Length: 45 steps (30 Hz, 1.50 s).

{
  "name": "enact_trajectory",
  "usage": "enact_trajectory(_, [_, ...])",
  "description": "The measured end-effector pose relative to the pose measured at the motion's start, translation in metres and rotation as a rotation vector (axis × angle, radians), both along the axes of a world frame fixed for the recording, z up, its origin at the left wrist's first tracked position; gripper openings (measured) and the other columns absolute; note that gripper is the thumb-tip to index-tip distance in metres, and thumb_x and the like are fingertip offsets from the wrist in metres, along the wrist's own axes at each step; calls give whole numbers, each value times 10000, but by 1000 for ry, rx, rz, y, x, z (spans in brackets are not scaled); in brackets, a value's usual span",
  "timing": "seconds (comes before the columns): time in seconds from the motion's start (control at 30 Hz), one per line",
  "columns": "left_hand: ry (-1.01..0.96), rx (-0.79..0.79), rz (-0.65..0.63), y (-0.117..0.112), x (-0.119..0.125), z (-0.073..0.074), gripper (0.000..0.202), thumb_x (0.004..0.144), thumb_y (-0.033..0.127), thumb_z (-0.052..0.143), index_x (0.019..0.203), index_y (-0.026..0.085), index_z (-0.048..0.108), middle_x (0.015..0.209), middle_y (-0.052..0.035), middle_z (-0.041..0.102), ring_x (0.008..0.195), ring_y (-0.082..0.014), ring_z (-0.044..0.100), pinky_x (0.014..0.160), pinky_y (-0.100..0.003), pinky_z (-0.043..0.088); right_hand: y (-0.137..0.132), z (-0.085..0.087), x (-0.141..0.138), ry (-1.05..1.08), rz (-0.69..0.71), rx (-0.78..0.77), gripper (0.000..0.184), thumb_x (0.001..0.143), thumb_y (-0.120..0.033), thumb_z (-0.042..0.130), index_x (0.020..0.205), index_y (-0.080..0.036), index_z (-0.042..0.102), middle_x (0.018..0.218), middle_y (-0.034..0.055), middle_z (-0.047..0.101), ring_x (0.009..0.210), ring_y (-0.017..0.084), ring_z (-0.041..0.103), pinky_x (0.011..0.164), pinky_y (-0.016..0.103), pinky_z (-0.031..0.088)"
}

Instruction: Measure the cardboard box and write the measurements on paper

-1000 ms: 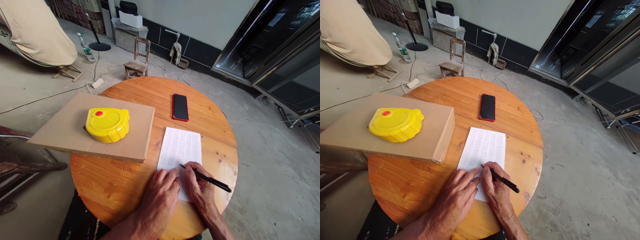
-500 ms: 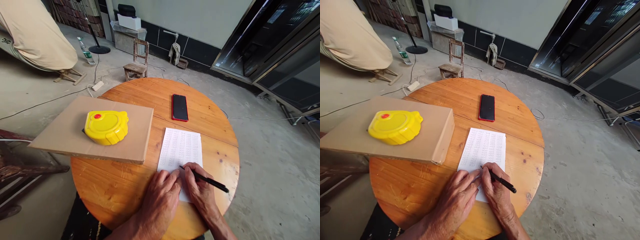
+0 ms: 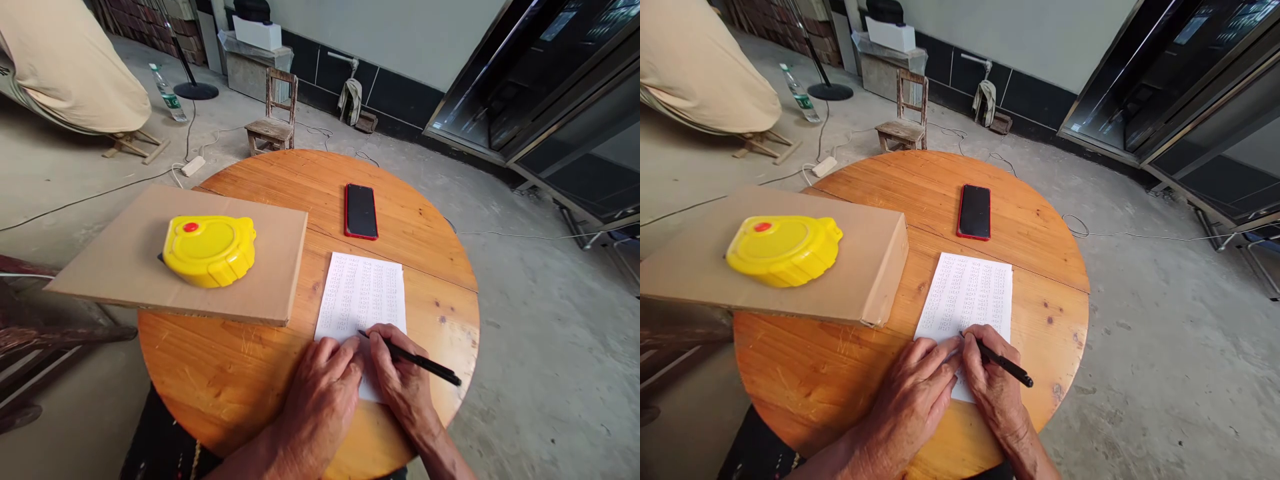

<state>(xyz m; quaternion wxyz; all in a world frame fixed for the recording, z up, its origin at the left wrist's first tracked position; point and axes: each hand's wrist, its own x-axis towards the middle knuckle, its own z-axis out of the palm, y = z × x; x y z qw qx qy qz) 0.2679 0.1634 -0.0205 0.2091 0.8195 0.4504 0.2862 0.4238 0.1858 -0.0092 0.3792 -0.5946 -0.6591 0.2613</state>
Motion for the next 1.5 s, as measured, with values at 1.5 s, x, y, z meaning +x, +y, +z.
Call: enact_trajectory(1.5, [22, -36, 8, -1, 1, 0, 409, 832, -21, 509, 1167, 187, 617, 1260, -27, 660, 948, -248, 577, 809, -450, 554, 1, -1, 0, -60, -68, 53, 198, 952, -245, 519, 810, -198, 650, 687, -2, 664, 603, 136, 606, 571, 219, 489])
